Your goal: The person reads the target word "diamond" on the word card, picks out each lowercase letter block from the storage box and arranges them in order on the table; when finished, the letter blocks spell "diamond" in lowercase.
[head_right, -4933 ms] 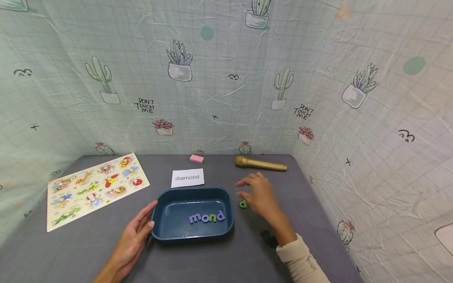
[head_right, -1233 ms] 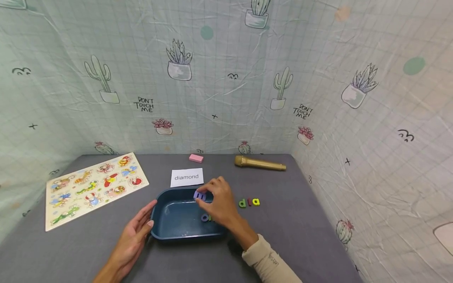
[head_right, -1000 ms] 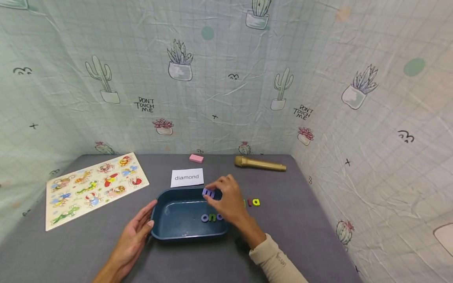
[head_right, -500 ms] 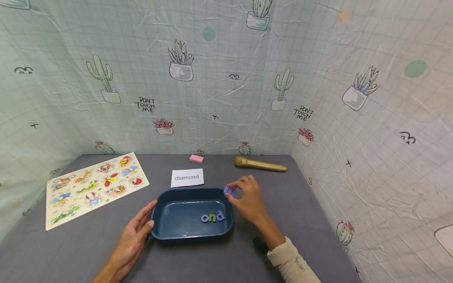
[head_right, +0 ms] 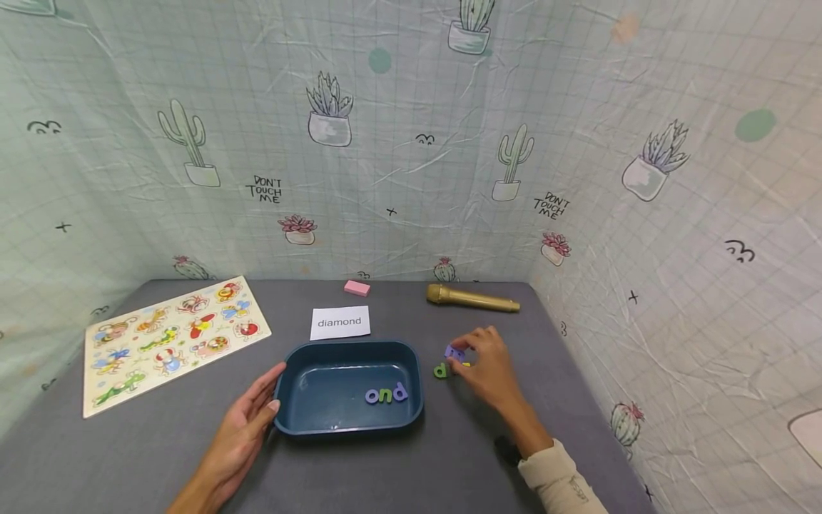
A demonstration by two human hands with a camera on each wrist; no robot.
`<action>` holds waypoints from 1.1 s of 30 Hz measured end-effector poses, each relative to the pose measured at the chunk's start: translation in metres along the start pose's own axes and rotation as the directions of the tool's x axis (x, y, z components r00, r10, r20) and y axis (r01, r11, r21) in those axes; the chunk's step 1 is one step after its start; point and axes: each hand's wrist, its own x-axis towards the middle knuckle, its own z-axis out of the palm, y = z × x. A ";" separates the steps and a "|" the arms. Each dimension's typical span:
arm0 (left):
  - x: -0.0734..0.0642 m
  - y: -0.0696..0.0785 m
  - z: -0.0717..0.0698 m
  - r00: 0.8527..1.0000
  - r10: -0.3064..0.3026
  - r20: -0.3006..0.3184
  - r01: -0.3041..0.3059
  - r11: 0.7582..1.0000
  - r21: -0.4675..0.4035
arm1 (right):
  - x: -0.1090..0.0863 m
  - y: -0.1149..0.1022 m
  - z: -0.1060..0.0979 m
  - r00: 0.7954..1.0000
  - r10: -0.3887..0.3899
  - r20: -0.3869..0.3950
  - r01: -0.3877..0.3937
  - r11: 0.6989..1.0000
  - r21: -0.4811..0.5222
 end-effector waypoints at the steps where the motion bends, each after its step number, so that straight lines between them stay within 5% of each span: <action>1: 0.000 0.000 0.000 1.000 -0.003 -0.002 0.003 1.000 0.002 | -0.001 0.004 -0.001 1.000 0.004 0.002 -0.004 1.000 -0.008; 15: 0.000 0.001 0.001 1.000 -0.008 -0.010 0.008 1.000 0.010 | -0.009 0.043 -0.021 0.992 0.037 0.124 -0.026 0.996 -0.087; 33: 0.001 0.004 0.001 0.999 -0.051 -0.016 0.051 0.999 0.019 | 0.003 0.066 -0.022 0.924 0.106 0.368 -0.068 0.991 -0.113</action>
